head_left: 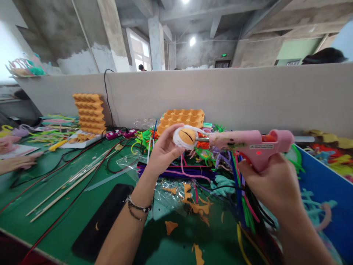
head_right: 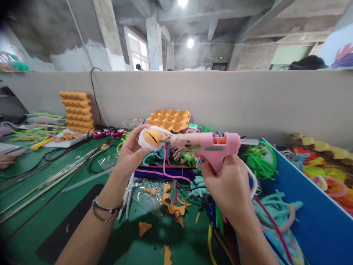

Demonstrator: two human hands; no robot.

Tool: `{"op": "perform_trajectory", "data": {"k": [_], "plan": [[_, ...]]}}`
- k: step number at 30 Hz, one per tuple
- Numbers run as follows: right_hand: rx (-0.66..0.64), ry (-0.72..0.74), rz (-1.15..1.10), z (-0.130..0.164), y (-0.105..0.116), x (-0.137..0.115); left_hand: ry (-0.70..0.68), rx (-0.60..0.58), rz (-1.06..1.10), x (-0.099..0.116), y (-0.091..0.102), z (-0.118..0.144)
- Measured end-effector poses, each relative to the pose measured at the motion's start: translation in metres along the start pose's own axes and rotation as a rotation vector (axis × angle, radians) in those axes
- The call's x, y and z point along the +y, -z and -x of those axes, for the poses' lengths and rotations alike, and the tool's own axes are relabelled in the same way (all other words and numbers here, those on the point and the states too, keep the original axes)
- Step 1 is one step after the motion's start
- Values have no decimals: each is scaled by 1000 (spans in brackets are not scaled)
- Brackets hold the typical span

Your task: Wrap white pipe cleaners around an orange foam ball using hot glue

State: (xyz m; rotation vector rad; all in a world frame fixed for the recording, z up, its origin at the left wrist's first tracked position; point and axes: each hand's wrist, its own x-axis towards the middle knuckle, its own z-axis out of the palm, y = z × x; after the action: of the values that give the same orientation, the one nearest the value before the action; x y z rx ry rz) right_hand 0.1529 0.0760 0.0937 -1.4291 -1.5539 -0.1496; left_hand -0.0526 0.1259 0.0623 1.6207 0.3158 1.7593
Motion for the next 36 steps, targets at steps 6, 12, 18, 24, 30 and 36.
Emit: {"op": "perform_trajectory", "data": {"k": [6,12,18,24,30,36], "plan": [[10,36,-59,2,-2,3,15,-6,19,-1,0,0],[-31,54,-15,1,1,2,2,1,19,-2,2,0],[-54,70,-19,-1,1,1,7,5,12,-3,2,0],[-46,92,-31,-2,1,2,-4,-21,40,-3,1,0],[-17,129,-32,-3,0,0,3,-17,-2,-1,1,0],[-27,148,-28,-4,3,-1,51,-8,40,-7,4,1]]}}
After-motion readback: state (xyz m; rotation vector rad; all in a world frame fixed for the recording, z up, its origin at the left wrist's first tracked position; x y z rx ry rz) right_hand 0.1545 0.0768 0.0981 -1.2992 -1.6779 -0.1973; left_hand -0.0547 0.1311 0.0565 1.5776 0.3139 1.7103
